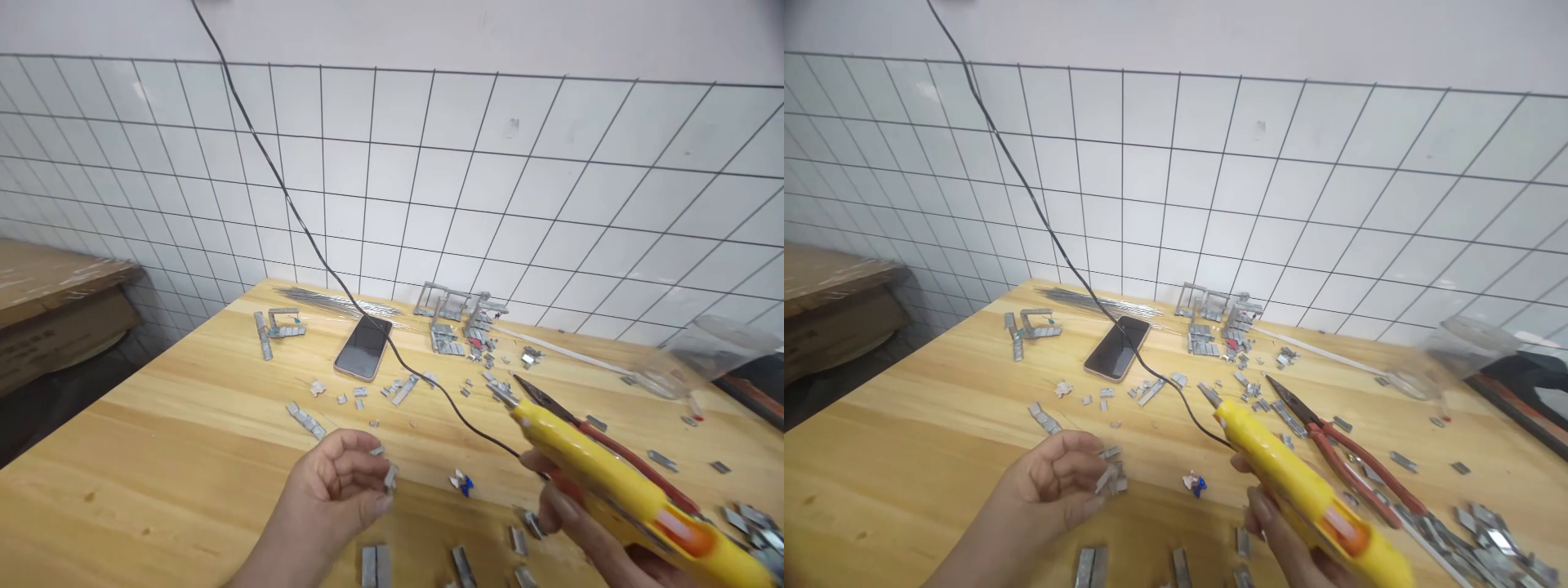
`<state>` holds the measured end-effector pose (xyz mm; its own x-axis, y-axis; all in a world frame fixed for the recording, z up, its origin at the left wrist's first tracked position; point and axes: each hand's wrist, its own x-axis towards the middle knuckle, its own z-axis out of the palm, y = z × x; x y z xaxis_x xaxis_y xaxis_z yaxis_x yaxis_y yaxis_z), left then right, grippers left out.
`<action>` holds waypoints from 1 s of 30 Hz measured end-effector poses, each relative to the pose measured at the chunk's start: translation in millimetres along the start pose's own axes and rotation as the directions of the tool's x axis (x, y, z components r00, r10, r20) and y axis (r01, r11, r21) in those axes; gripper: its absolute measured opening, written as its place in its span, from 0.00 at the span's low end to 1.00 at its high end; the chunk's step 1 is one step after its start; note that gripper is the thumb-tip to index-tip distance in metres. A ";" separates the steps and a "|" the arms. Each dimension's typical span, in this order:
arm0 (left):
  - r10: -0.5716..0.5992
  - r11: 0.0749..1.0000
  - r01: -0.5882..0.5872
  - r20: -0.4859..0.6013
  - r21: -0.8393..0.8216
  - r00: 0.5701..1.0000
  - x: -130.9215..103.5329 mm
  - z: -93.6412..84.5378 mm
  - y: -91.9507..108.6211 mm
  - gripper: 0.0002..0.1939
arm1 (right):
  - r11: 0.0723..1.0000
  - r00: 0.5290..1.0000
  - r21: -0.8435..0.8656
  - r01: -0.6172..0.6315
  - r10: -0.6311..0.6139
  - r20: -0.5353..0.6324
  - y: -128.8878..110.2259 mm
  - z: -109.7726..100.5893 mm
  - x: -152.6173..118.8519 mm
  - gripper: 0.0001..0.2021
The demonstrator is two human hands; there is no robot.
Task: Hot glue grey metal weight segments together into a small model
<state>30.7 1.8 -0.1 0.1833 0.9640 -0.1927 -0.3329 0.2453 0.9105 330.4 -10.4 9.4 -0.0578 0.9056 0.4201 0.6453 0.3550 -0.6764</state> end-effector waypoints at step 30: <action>0.135 0.982 -0.084 -0.324 0.167 0.936 6.9 -16.3 32.0 0.11 | 0.963 0.940 -0.207 0.174 -0.100 0.326 -7.8 57.2 61.6 0.11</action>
<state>6.3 17.9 21.7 -0.1732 0.9691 -0.1757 -0.1881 0.1426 0.9717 278.3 55.9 6.0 -0.3672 0.8917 0.2648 0.7688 0.4512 -0.4533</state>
